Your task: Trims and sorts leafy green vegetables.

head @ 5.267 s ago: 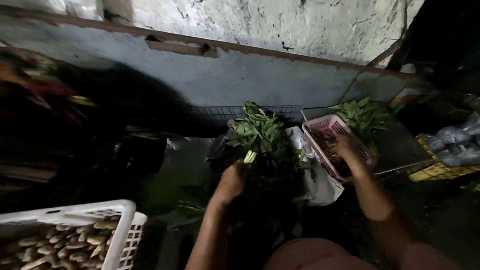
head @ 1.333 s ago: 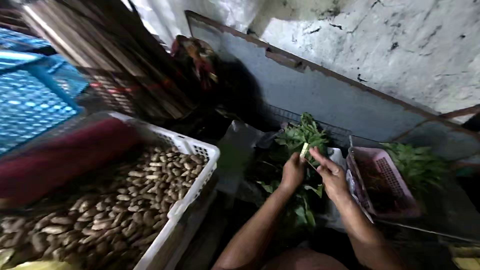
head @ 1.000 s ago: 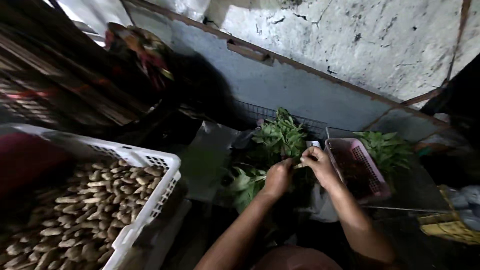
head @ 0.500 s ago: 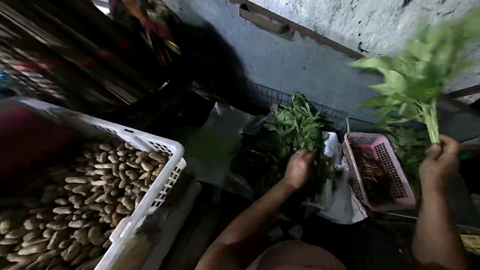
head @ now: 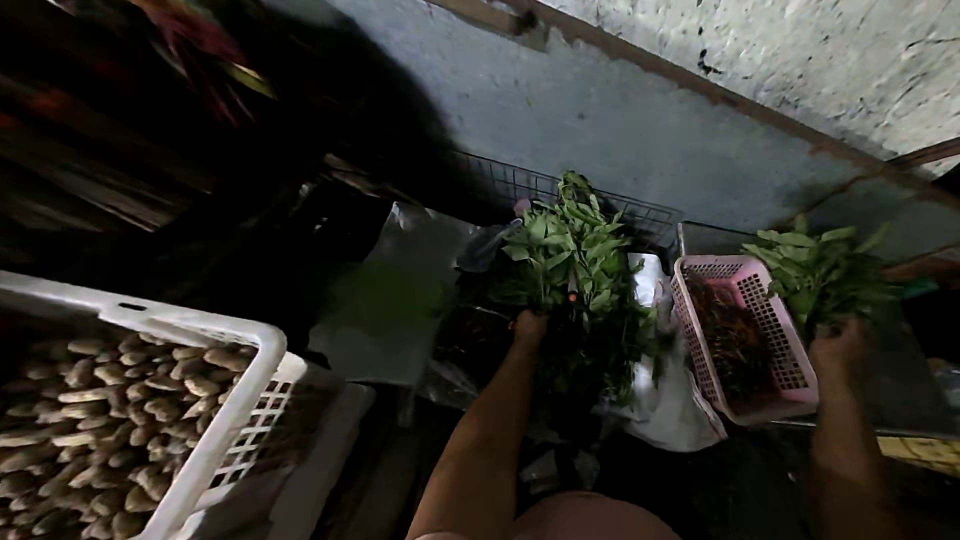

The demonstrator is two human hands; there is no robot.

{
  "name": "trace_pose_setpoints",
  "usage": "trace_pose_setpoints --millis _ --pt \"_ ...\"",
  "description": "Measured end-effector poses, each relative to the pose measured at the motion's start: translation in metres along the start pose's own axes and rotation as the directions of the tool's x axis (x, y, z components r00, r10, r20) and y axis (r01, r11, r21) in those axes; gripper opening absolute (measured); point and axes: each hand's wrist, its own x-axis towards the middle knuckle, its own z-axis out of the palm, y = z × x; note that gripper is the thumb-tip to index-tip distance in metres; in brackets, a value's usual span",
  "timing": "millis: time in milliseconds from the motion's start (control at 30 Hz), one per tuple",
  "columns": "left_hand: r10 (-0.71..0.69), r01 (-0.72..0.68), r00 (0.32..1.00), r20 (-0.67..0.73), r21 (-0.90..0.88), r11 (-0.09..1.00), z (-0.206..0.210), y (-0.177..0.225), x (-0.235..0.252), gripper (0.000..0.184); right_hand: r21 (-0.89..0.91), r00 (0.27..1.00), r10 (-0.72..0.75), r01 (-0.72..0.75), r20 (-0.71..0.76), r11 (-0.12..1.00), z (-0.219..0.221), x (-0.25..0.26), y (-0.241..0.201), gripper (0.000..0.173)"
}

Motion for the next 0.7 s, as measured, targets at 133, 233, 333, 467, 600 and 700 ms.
trace_pose_setpoints --millis 133,233,333,467,600,700 --pt "0.081 -0.086 0.995 -0.06 -0.086 0.993 -0.011 0.005 -0.008 0.031 0.126 0.927 -0.375 0.371 0.011 0.92 0.012 -0.066 -0.102 0.038" --pt "0.132 -0.145 0.98 -0.151 -0.084 0.986 -0.034 0.013 -0.032 0.03 0.277 0.728 -0.566 0.493 0.386 0.824 0.068 -0.118 -0.173 0.036" --pt "0.22 -0.246 0.95 -0.223 -0.093 0.965 -0.063 0.015 -0.05 0.034 0.299 0.568 -0.556 0.484 0.607 0.822 0.142 -0.154 -0.216 0.043" --pt "0.373 -0.456 0.876 -0.307 -0.27 0.848 -0.1 0.018 -0.07 0.029 0.054 0.725 -0.354 0.401 0.591 0.914 0.188 -0.183 -0.239 0.065" --pt "0.275 -0.358 0.921 -0.276 -0.324 0.876 -0.128 0.031 -0.09 0.05 0.001 0.749 -0.242 0.307 0.616 0.952 0.172 -0.176 -0.247 0.077" --pt "0.324 -0.425 0.9 -0.291 -0.418 0.803 -0.136 0.039 -0.096 0.049 0.096 0.781 -0.229 0.214 0.581 0.972 0.147 -0.161 -0.228 0.07"
